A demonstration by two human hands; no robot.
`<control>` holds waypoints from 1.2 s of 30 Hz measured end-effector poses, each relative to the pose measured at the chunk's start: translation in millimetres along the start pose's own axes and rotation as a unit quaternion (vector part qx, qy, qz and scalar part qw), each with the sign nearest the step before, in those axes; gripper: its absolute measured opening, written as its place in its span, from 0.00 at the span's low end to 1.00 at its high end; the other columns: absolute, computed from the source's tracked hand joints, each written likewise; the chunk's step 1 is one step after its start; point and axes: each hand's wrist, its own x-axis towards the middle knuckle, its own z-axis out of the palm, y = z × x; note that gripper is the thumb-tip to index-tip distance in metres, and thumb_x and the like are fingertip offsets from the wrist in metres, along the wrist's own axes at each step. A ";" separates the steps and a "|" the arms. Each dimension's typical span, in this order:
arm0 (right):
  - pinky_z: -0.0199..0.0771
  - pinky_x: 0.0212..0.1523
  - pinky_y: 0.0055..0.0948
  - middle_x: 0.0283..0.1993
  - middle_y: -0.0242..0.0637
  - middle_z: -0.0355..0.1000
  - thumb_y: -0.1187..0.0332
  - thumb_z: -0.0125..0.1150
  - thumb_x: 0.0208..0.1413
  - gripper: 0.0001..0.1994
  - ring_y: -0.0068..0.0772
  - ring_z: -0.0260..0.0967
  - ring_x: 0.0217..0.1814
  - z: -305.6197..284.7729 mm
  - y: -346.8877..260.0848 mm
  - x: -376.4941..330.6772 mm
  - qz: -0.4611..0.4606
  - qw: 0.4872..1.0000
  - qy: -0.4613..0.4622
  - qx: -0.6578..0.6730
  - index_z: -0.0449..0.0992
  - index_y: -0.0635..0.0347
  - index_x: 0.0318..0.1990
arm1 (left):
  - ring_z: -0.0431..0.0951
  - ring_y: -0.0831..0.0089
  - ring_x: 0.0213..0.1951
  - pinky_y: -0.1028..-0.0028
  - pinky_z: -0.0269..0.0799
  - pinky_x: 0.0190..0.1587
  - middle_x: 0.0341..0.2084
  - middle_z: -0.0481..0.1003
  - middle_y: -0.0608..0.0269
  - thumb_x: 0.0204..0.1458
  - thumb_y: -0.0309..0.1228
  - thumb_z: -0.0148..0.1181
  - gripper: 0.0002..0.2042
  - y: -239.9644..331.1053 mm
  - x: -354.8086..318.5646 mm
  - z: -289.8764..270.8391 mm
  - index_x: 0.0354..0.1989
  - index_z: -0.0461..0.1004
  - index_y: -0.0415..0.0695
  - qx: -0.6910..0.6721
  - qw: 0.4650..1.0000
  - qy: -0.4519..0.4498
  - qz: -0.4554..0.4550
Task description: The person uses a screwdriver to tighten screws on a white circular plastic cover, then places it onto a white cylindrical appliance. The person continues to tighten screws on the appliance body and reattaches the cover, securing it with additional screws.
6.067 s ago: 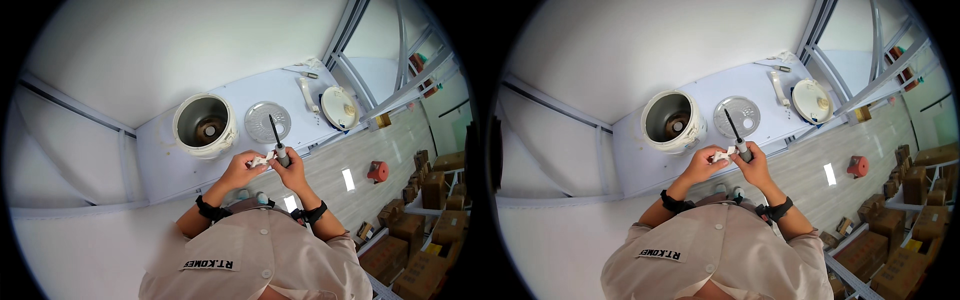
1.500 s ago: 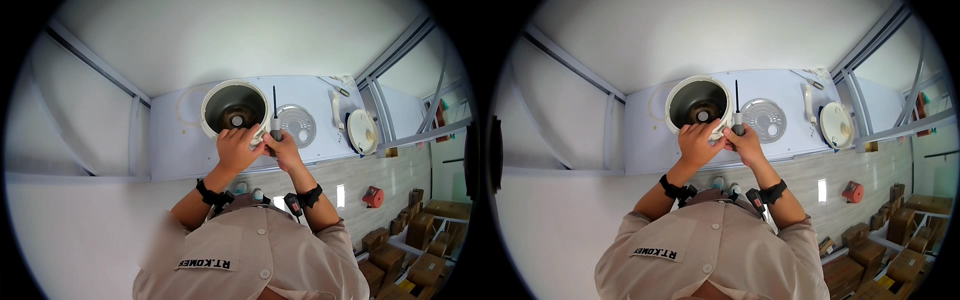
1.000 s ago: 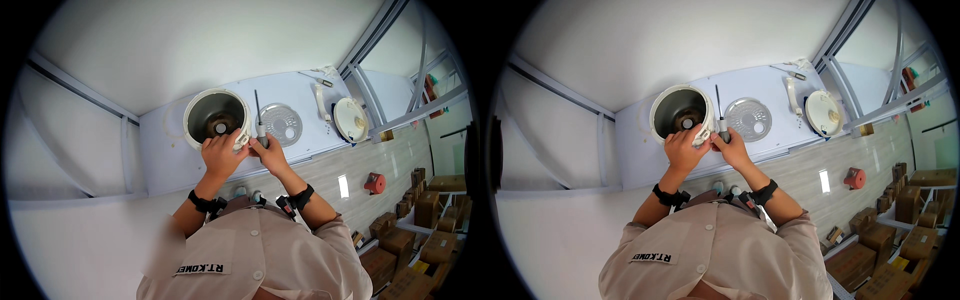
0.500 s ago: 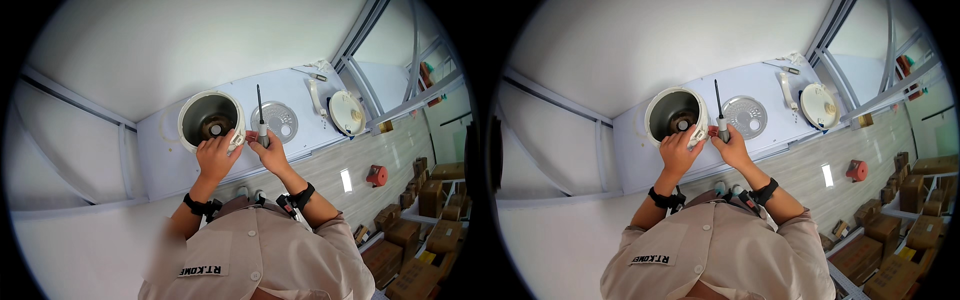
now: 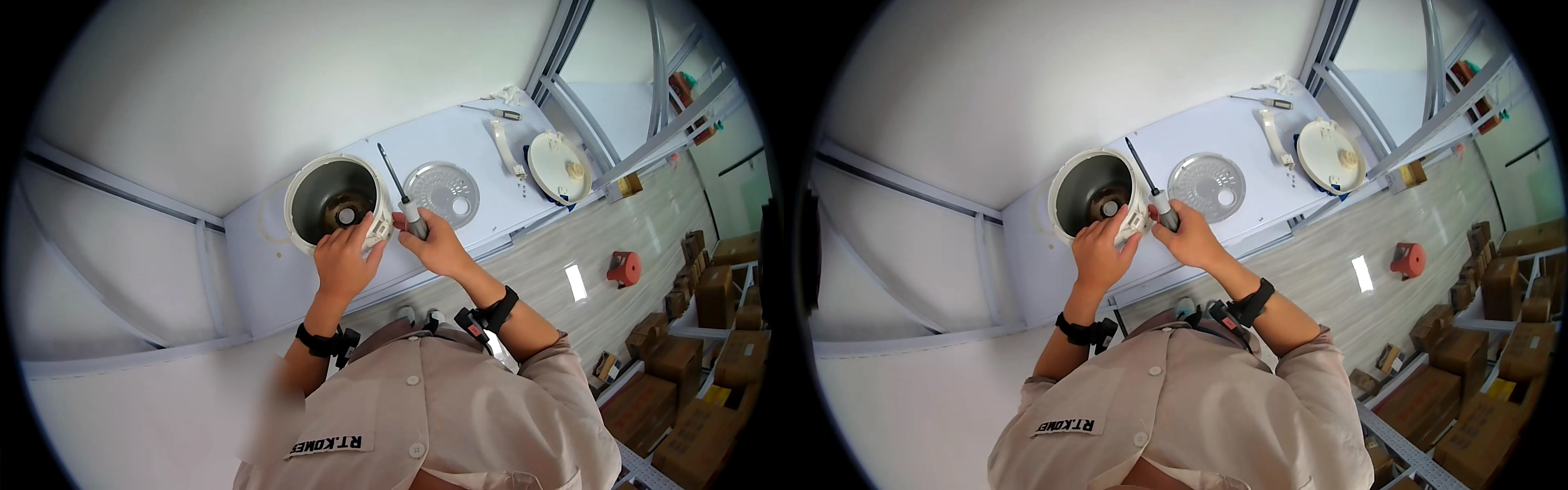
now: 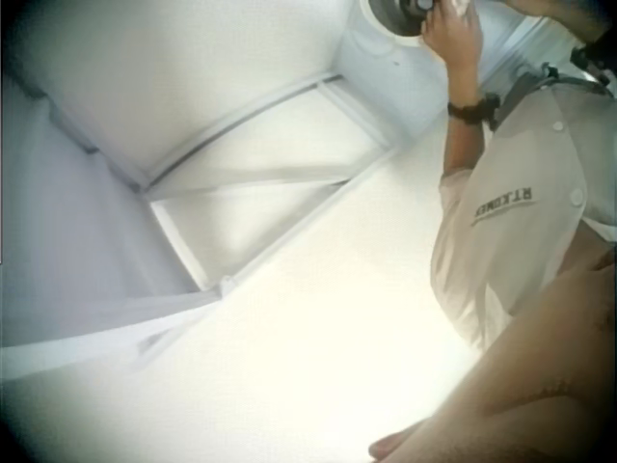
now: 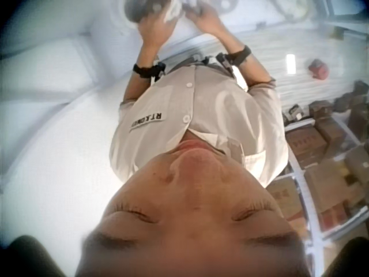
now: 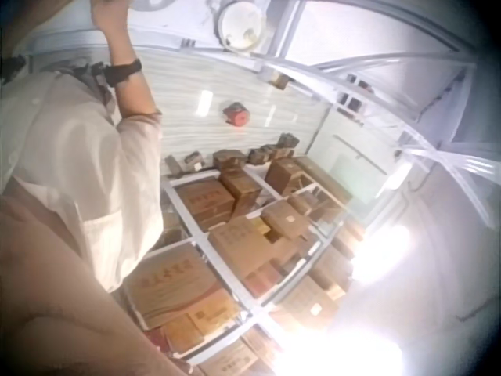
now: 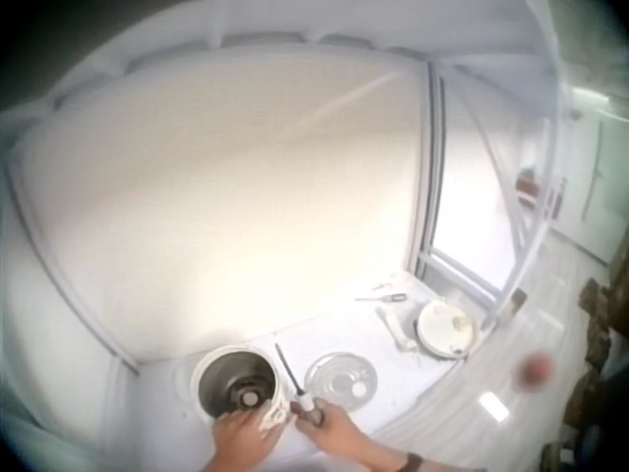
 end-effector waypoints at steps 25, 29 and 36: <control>0.79 0.43 0.39 0.42 0.45 0.82 0.63 0.72 0.62 0.17 0.48 0.81 0.41 -72.3 13.5 -97.1 0.029 0.980 -0.004 -0.194 0.83 0.60 0.55 | 0.81 0.66 0.30 0.66 0.67 0.35 0.32 0.85 0.66 0.43 0.41 0.80 0.26 0.6 -2.6 17.7 0.53 0.86 0.50 0.055 0.994 0.087 0.024; 0.79 0.43 0.39 0.43 0.46 0.82 0.64 0.73 0.60 0.17 0.48 0.81 0.41 -71.0 26.0 -97.5 0.011 0.981 0.000 -0.195 0.83 0.59 0.55 | 0.80 0.66 0.29 0.65 0.68 0.34 0.31 0.85 0.67 0.43 0.41 0.79 0.25 -1.6 -2.9 20.4 0.52 0.86 0.50 0.064 0.993 0.094 0.031; 0.78 0.41 0.38 0.41 0.43 0.81 0.64 0.74 0.60 0.17 0.44 0.79 0.38 -68.3 30.9 -93.2 0.008 0.983 0.003 -0.185 0.84 0.58 0.54 | 0.80 0.67 0.27 0.66 0.68 0.33 0.30 0.84 0.68 0.42 0.40 0.79 0.24 -3.8 -1.4 23.8 0.51 0.86 0.49 0.071 0.991 0.107 0.036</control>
